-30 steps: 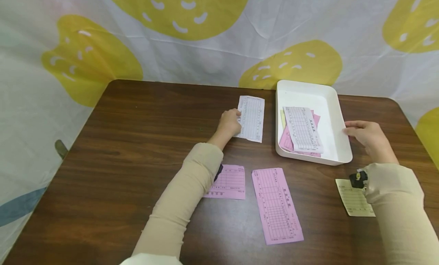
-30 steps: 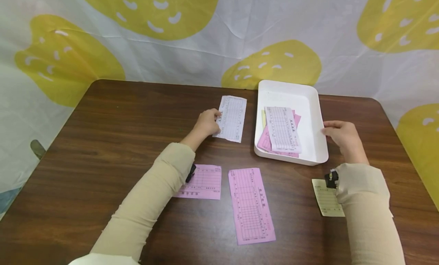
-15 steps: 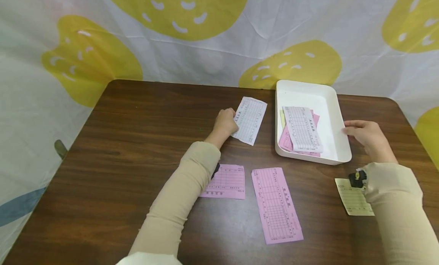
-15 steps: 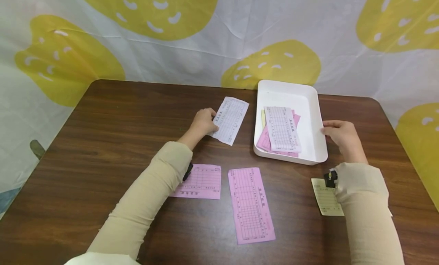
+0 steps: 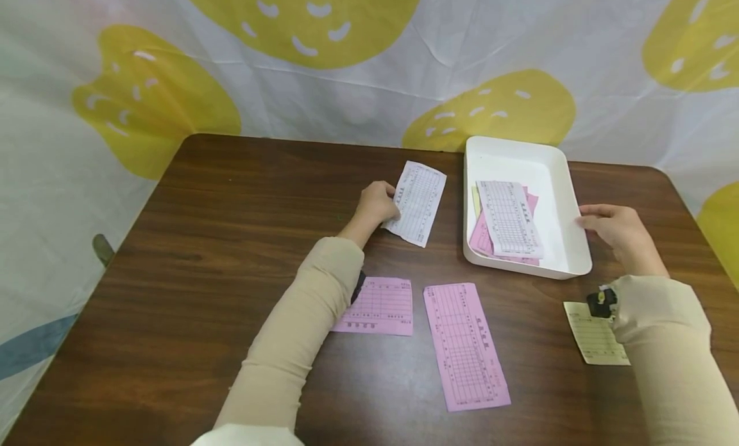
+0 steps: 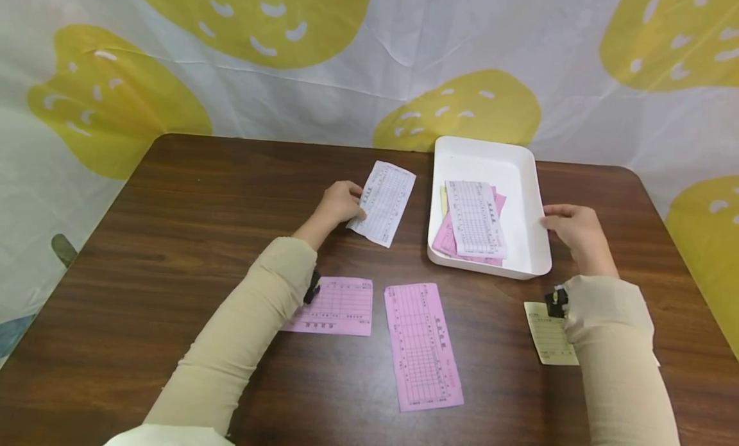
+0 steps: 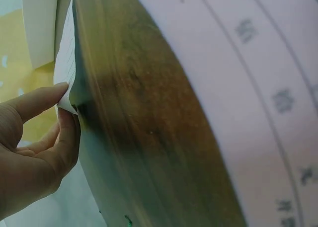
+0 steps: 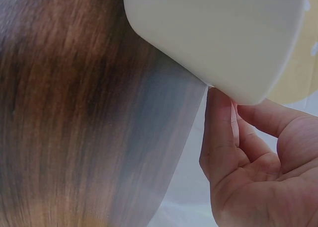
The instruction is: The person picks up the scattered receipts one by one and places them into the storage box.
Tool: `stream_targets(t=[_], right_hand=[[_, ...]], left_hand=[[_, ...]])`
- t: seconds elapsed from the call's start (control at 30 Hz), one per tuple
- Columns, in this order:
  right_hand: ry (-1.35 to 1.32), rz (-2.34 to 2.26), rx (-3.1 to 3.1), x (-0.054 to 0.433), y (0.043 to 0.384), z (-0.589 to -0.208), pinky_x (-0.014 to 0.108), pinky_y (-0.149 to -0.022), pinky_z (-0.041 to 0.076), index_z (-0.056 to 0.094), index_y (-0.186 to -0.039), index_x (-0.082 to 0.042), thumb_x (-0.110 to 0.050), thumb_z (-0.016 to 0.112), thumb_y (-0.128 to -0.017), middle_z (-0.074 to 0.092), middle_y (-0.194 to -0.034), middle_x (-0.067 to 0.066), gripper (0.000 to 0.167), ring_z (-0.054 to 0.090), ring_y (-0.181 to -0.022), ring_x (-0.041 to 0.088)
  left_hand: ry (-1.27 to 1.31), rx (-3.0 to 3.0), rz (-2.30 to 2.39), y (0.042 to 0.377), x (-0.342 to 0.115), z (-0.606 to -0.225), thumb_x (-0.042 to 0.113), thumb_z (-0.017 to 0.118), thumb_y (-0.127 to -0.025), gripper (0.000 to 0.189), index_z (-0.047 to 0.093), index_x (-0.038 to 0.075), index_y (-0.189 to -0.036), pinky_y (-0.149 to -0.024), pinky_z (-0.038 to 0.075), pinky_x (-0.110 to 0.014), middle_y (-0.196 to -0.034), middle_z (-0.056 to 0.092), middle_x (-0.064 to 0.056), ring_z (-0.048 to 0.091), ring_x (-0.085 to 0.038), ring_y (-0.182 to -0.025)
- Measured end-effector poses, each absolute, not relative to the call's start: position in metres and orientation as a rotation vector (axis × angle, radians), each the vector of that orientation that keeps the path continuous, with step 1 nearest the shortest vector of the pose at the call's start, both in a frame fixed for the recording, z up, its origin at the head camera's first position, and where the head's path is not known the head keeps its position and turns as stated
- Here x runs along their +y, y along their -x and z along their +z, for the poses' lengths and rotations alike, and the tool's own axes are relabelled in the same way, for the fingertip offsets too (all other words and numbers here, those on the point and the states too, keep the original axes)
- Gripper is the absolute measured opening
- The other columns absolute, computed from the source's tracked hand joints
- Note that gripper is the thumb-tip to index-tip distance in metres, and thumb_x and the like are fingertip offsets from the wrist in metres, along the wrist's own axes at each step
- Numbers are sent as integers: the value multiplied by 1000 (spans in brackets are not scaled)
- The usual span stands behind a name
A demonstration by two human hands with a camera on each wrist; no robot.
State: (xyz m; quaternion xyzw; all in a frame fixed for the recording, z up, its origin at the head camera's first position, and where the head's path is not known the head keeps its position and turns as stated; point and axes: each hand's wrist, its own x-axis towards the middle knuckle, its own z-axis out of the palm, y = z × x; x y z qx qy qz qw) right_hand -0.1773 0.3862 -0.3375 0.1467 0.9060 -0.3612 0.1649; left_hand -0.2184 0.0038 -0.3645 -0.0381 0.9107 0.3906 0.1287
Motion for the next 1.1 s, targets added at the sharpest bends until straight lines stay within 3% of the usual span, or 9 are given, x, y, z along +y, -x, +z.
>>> stream_targets(t=[0.33,0.47,0.67,0.87,0.93,1.0,1.1], right_hand=[[-416,-1037,2576,384,176,-336,41,-98,44,31,-144,6,-38,44,-98,32,-144,22,65,46,-90,-4],[-411,-1042,2576,383,175,-335,44,-101,43,30,-144,6,-37,44,-98,33,-143,22,65,43,-84,-9],[-432,-1061,2562,384,176,-336,55,-110,36,30,-145,5,-39,46,-97,30,-146,24,67,50,-103,12],[-440,-1077,2555,384,176,-338,56,-111,35,29,-145,5,-41,45,-97,27,-148,25,69,42,-123,34],[-439,-1070,2559,384,176,-338,55,-110,35,30,-144,5,-41,45,-97,28,-147,24,68,48,-116,27],[-425,-1063,2569,384,177,-337,52,-109,38,30,-144,6,-39,45,-97,30,-146,24,67,53,-102,11],[-403,-1041,2584,384,177,-336,38,-96,47,31,-144,7,-37,45,-98,32,-144,23,65,44,-84,-10]], left_hand=[[155,2603,1239,216,0,-365,2,62,-83,40,60,3,-123,-98,50,-35,-125,63,-13,58,-27,-114],[187,2580,1301,216,0,-365,1,57,-85,38,61,4,-122,-86,53,-31,-121,65,-13,60,-25,-101],[215,2533,1430,217,-2,-364,4,56,-88,33,62,4,-120,-65,47,-19,-113,68,-14,59,-16,-80],[204,2467,1558,219,-3,-364,7,56,-91,28,63,3,-118,-72,54,-23,-115,68,-15,65,-20,-90],[191,2437,1624,219,-3,-364,7,56,-92,28,62,2,-118,-77,57,-27,-116,67,-17,67,-24,-95],[177,2421,1686,220,-2,-364,7,56,-93,27,62,0,-118,-80,58,-30,-116,68,-18,67,-26,-98],[165,2394,1791,220,-2,-363,6,56,-93,27,61,-3,-118,-83,58,-33,-116,67,-20,67,-29,-101]])
